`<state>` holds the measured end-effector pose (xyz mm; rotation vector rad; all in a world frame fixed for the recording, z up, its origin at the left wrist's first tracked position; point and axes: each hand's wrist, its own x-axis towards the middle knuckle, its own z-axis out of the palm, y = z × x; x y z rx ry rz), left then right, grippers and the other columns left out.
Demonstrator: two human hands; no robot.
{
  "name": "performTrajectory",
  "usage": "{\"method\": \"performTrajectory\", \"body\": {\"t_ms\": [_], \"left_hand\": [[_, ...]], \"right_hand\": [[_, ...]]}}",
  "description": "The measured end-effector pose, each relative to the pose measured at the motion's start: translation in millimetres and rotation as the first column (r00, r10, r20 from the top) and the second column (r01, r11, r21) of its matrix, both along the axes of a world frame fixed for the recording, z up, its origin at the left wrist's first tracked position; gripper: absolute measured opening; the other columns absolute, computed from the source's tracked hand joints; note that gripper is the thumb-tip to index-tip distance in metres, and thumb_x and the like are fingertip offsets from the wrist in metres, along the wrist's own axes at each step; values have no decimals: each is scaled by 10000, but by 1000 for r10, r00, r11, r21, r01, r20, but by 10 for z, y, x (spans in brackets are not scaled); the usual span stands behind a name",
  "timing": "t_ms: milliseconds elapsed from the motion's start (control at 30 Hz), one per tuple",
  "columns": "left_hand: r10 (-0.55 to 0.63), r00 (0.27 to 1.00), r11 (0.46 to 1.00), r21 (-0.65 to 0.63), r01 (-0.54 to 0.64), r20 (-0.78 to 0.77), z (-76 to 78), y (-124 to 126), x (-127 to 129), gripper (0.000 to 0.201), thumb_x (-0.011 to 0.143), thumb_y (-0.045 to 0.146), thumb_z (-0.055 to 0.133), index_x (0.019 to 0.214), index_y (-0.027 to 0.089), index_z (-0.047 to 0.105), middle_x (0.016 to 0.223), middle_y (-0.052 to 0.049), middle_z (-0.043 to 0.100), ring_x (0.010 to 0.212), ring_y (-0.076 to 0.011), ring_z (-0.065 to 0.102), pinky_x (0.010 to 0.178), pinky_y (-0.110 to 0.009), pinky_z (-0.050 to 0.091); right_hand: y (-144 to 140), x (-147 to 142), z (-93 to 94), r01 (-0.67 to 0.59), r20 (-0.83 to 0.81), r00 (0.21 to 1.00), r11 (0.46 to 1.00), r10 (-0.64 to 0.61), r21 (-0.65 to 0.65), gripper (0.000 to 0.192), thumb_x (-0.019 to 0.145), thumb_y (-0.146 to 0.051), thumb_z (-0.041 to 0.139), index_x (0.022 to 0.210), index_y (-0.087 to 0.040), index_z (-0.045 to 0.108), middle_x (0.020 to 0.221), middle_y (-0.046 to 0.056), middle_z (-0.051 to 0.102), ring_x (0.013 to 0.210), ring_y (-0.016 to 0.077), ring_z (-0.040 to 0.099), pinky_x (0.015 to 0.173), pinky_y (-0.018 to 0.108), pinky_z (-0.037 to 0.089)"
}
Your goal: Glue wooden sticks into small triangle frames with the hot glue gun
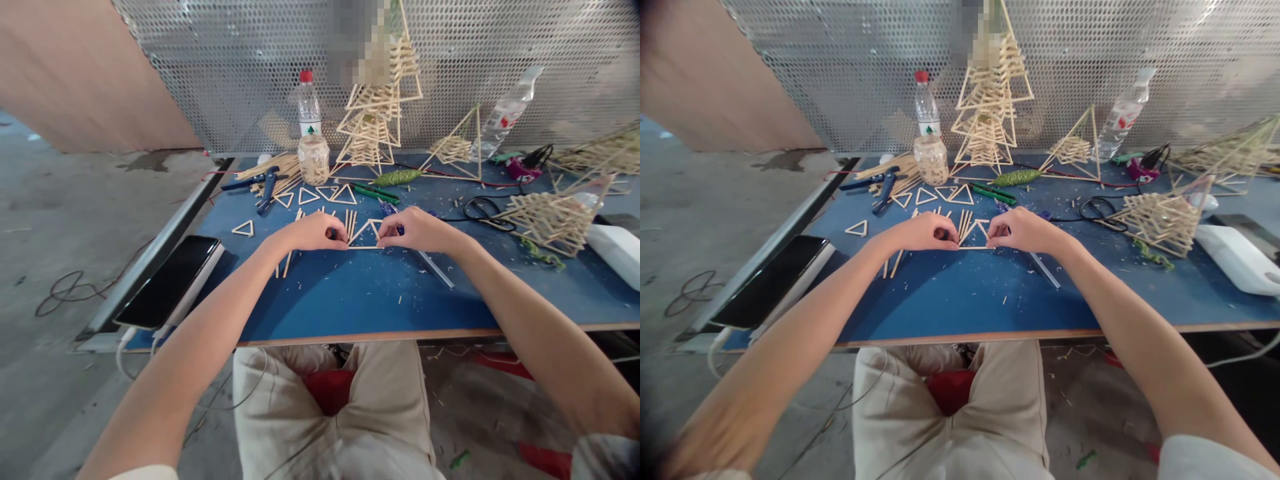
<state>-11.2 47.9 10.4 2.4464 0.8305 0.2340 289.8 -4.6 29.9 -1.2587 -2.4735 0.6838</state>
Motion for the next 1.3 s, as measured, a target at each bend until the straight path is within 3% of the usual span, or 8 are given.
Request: {"method": "performTrajectory", "body": {"t_ms": [333,767,1000,1300], "left_hand": [[-42,997,999,-15,43,72,-42,-4,-8,260,932,423,768,1021,200,867,1001,-96,818,795,-178,667,745,-324,480],[13,999,1000,-4,-12,43,-25,-58,-37,224,890,366,752,955,191,878,901,-83,818,711,-154,644,701,-316,471],[46,999,999,2,-46,-15,82,-111,-58,224,886,370,754,935,198,888,835,-64,815,690,-158,652,704,-324,469],[61,997,997,-42,-59,37,74,-64,-86,192,836,403,829,883,234,905,730,-38,776,659,-169,627,737,-343,487]], "right_hand": [[39,16,-67,-14,30,999,998,12,66,241,947,-449,757,922,-227,846,845,59,816,788,241,714,789,384,473],[24,-64,-76,-101,86,992,982,88,161,234,1012,-422,731,931,-235,847,819,79,796,777,249,705,815,386,475],[50,-83,-113,-109,15,994,988,108,108,285,1022,-479,709,956,-243,856,874,91,814,817,289,729,851,435,502],[48,-113,-100,-83,-22,996,995,84,54,255,960,-450,735,931,-221,843,875,72,818,792,241,715,796,393,492]]}}
